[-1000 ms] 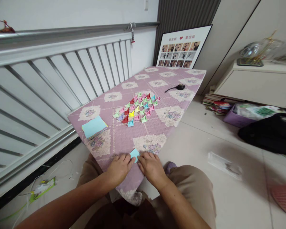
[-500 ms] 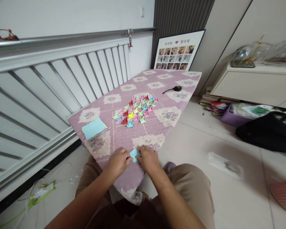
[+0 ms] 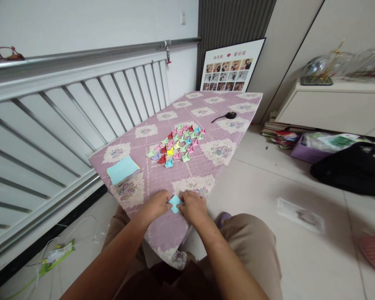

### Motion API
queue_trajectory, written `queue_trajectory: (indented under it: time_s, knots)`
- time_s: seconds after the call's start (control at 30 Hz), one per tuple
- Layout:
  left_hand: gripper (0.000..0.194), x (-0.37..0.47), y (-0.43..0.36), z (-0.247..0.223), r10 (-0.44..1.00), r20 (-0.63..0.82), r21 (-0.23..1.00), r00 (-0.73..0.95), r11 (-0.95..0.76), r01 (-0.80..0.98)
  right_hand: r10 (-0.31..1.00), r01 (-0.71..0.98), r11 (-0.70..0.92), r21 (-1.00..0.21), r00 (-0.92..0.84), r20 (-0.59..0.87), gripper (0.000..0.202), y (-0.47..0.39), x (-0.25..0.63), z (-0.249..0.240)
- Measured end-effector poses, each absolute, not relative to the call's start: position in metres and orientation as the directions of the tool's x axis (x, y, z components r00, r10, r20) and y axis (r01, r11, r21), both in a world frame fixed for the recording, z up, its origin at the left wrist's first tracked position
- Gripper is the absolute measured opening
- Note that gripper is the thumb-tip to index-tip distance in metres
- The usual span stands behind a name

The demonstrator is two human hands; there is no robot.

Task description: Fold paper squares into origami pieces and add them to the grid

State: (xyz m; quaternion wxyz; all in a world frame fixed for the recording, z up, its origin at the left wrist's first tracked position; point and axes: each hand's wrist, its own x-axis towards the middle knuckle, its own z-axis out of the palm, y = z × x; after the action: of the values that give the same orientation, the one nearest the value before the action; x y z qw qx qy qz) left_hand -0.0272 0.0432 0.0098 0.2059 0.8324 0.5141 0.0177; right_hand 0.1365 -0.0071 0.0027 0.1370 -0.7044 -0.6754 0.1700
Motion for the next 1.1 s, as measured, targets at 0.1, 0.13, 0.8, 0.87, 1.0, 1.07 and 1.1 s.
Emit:
queue_trajectory:
  time_s: [0.1,0.13,0.8,0.87,1.0,1.07,1.1]
  knots:
    - [0.011,-0.027,0.04,0.007,0.868,-0.148,0.374,0.475,-0.395,0.839,0.999,0.891,-0.042,-0.452,0.04,-0.015,0.012,-0.01,0.136,-0.001]
    - [0.011,-0.027,0.038,0.006,0.868,-0.137,0.379,0.478,-0.4,0.835,0.999,0.886,-0.041,-0.462,0.044,-0.005,0.011,-0.011,0.136,-0.002]
    - [0.011,-0.037,0.023,0.014,0.84,-0.056,0.398,0.54,-0.477,0.784,0.978,0.797,0.209,-0.566,-0.163,0.132,0.005,-0.011,0.135,0.0]
    - [0.013,-0.042,0.017,0.019,0.845,0.038,0.367,0.534,-0.509,0.779,0.954,0.819,0.286,-0.498,-0.194,0.229,0.006,-0.011,0.133,0.005]
    - [0.009,-0.05,0.007,0.019,0.816,0.155,0.153,0.556,-0.576,0.803,0.865,0.877,0.415,-0.243,-0.298,0.403,0.011,-0.014,0.126,0.008]
    - [0.013,-0.053,0.003,0.014,0.797,0.138,0.069,0.588,-0.6,0.797,0.844,0.879,0.446,-0.168,-0.351,0.406,0.012,-0.017,0.124,0.004]
    - [0.015,-0.054,0.0,0.01,0.787,0.131,0.046,0.603,-0.612,0.789,0.84,0.877,0.456,-0.151,-0.369,0.398,0.013,-0.019,0.123,0.0]
